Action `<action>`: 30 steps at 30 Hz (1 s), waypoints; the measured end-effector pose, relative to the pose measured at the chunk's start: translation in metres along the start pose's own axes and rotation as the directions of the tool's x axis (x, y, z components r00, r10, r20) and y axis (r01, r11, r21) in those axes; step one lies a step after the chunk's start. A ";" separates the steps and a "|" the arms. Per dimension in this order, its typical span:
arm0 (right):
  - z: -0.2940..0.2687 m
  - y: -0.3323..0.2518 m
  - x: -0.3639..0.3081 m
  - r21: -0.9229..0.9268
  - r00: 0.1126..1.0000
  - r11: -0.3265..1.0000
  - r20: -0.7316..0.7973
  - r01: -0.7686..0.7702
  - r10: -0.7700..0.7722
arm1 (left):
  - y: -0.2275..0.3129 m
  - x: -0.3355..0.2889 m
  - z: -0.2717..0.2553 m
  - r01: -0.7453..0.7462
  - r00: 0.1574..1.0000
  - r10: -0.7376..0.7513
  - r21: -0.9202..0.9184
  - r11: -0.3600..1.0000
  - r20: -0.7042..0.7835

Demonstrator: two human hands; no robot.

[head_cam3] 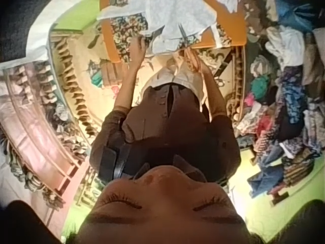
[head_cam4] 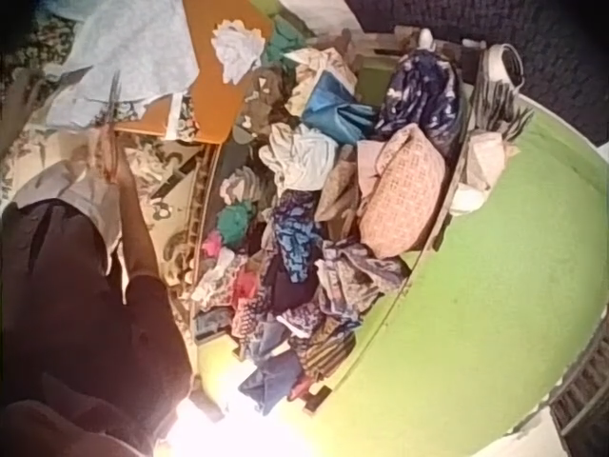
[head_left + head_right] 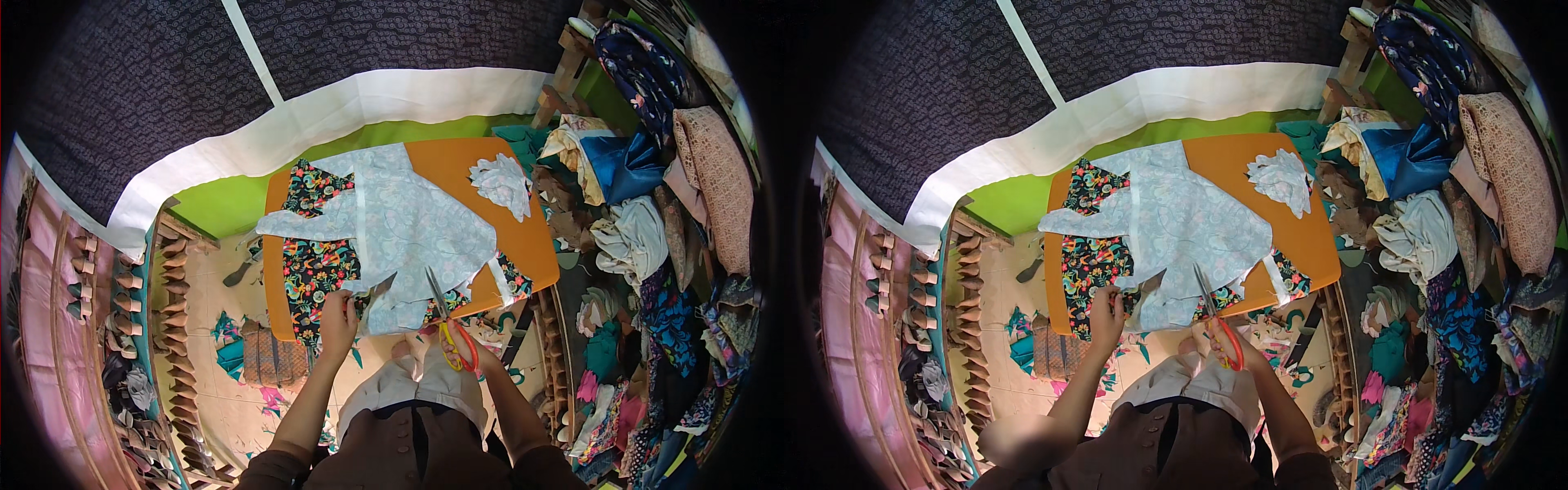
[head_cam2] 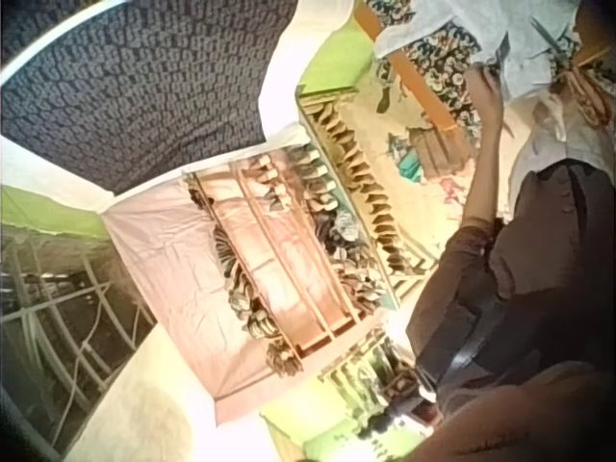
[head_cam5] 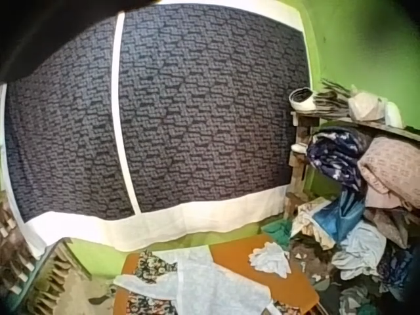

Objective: Cutting light blue floral fabric with scissors on a workspace table.

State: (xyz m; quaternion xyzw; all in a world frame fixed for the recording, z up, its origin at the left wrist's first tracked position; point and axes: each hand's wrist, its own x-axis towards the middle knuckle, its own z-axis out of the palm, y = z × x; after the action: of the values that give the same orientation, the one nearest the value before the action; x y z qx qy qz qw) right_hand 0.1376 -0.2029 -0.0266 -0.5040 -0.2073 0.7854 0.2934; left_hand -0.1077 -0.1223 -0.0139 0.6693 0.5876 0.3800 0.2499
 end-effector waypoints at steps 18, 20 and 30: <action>-0.026 0.020 -0.003 -0.193 0.926 0.958 -0.274 0.212 -0.260 | 0.001 0.002 0.026 -0.490 0.858 0.378 0.332 0.806 0.348; -0.029 0.021 -0.004 -0.249 0.919 0.944 -0.274 0.217 -0.284 | 0.006 0.007 0.029 -0.499 0.851 0.380 0.329 0.802 0.364; -0.016 -0.011 -0.010 -0.419 0.950 0.878 -0.097 0.231 -0.296 | 0.019 0.025 0.058 -0.336 0.929 0.285 0.218 0.916 0.236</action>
State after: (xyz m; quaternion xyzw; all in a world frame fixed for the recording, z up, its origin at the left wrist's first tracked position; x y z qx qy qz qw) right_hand 0.1582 -0.2009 -0.0195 -0.5812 -0.4073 0.6358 0.3034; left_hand -0.0493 -0.0950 -0.0281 0.8153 0.4892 0.2676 0.1558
